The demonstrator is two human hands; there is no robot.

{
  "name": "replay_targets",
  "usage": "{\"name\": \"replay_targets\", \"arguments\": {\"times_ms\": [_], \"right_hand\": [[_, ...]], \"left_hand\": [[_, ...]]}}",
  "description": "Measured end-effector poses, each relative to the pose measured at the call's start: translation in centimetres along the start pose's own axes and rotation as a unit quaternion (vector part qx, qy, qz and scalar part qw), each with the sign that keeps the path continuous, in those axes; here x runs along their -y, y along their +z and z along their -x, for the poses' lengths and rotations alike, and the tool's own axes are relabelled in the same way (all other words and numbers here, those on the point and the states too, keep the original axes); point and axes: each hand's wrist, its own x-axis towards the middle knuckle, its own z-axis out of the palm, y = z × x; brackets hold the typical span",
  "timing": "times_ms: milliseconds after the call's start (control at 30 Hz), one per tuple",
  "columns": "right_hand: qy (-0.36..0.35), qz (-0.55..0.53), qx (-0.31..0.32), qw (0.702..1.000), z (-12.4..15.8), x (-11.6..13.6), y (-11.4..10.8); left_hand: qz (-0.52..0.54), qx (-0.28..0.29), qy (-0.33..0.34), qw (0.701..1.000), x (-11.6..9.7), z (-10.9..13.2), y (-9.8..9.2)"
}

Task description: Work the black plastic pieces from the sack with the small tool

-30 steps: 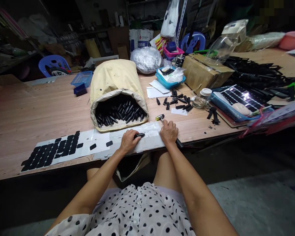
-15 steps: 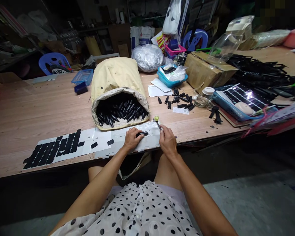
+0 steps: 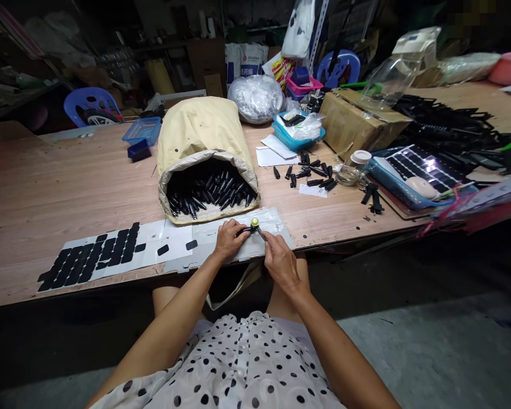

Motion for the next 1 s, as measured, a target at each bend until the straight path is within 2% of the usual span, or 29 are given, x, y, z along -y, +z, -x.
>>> {"name": "replay_targets", "arguments": {"times_ms": [167, 367, 467, 567, 700, 800, 1000], "right_hand": [[-0.023, -0.011, -0.016, 1.000, 0.0, 0.7, 0.0], [-0.026, -0.012, 0.010, 1.000, 0.3, 0.6, 1.2], [-0.008, 0.030, -0.010, 0.999, -1.3, -0.6, 0.6], [0.041, 0.110, -0.036, 0.992, -4.3, -2.5, -0.4], [0.115, 0.204, -0.015, 0.972, -7.6, -4.7, -0.8], [0.133, 0.239, -0.013, 0.962, -8.1, -5.4, -0.1], [0.123, 0.274, -0.037, 0.953, -7.6, -5.1, 1.2]], "left_hand": [[0.008, -0.003, -0.009, 1.000, -0.2, -0.1, 0.0], [0.018, 0.001, -0.019, 1.000, -0.2, -0.1, 0.0], [0.021, 0.000, -0.016, 1.000, -0.2, -0.1, 0.1], [0.024, -0.001, -0.017, 1.000, -0.3, -0.2, 0.0], [0.036, 0.006, -0.017, 0.999, -0.3, -0.1, -0.1], [0.040, 0.009, -0.010, 0.999, -0.1, 0.0, -0.1], [0.024, -0.007, 0.004, 1.000, 0.6, -0.6, 0.2]]}}
